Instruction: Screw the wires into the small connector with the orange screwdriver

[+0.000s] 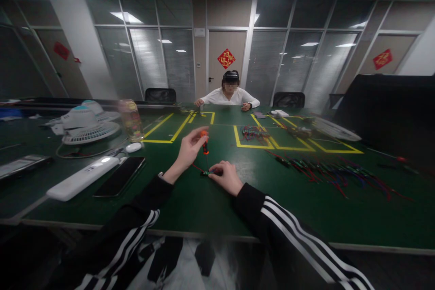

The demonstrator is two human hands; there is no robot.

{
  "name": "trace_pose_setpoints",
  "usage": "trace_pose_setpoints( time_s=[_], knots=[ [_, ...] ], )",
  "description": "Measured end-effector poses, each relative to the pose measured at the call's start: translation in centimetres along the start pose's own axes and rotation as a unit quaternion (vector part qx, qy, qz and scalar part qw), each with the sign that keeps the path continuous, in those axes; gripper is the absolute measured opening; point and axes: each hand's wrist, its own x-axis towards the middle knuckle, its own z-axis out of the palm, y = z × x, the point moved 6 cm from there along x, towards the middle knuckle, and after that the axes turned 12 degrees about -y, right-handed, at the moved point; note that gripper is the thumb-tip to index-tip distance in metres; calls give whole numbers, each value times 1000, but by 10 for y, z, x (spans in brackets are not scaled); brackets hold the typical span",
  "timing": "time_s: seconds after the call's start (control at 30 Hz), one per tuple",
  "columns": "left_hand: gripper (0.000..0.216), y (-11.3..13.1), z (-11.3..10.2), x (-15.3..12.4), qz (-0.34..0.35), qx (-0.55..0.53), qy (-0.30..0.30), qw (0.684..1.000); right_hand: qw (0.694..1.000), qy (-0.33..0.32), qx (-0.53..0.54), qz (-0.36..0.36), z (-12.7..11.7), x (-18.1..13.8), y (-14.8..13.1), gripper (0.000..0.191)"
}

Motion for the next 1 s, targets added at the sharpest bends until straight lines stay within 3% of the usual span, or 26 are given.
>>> trace_pose_setpoints(
  time_s=[0.17, 0.37, 0.53, 0.7, 0.9, 1.0],
  knots=[
    [33, 2, 6, -1, -7, -28, -23, 999, 1000, 5, 2, -7, 1, 1, 2, 15],
    [25, 6, 2, -3, 31, 82, 13, 996, 1000, 3, 8, -7, 1, 2, 2, 15],
    [36, -1, 8, 1, -9, -32, -44, 998, 1000, 1, 14, -1, 1, 2, 2, 15],
    [31, 1, 2, 0, -4, 1, -6, 1000, 1000, -2, 16, 1, 2, 3, 4, 16],
    [36, -5, 5, 2, -16, -54, -32, 998, 1000, 0, 8, -3, 2, 3, 5, 17],
    [33, -3, 1, 0, -8, -7, 2, 1000, 1000, -1, 8, -2, 2, 3, 5, 17]
  ],
)
